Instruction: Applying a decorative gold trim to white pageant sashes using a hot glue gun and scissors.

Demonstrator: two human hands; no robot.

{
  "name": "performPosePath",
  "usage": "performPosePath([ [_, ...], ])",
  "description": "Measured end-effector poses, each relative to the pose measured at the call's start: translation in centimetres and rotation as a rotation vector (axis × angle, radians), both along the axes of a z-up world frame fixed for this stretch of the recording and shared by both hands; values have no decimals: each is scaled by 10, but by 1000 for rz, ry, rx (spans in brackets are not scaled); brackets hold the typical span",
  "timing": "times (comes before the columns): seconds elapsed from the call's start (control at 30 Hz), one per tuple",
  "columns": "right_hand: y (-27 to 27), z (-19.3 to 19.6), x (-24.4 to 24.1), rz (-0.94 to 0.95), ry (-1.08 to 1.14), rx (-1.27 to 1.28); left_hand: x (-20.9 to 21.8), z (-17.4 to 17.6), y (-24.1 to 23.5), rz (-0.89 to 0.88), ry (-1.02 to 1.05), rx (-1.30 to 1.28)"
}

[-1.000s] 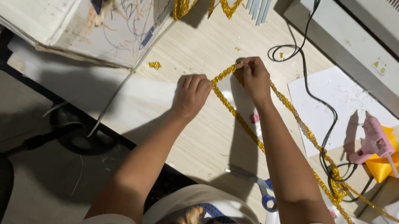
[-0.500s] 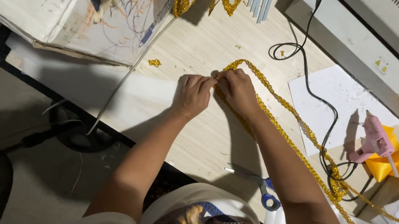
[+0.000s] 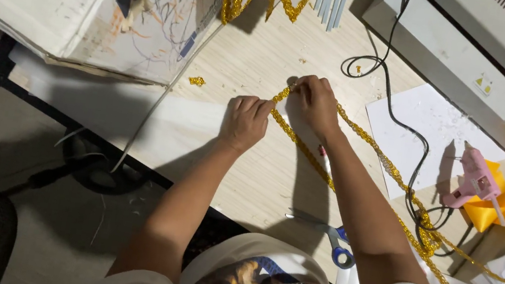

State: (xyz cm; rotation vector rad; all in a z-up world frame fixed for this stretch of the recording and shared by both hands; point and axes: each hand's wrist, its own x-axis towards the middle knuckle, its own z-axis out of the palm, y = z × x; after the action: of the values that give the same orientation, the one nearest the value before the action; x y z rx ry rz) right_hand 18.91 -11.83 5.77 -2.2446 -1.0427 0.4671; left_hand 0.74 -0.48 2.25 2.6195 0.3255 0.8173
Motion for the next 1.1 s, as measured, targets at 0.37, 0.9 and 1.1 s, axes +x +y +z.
performPosePath([
  [0.37, -3, -14, 23, -28, 37, -84, 1, -6, 4, 16, -34, 49],
  [0.9, 0, -5, 34, 408, -409, -121, 0, -9, 2, -10, -84, -52],
  [1.1, 7, 18, 37, 395, -191, -281, -1, -13, 3, 90, -142, -208],
])
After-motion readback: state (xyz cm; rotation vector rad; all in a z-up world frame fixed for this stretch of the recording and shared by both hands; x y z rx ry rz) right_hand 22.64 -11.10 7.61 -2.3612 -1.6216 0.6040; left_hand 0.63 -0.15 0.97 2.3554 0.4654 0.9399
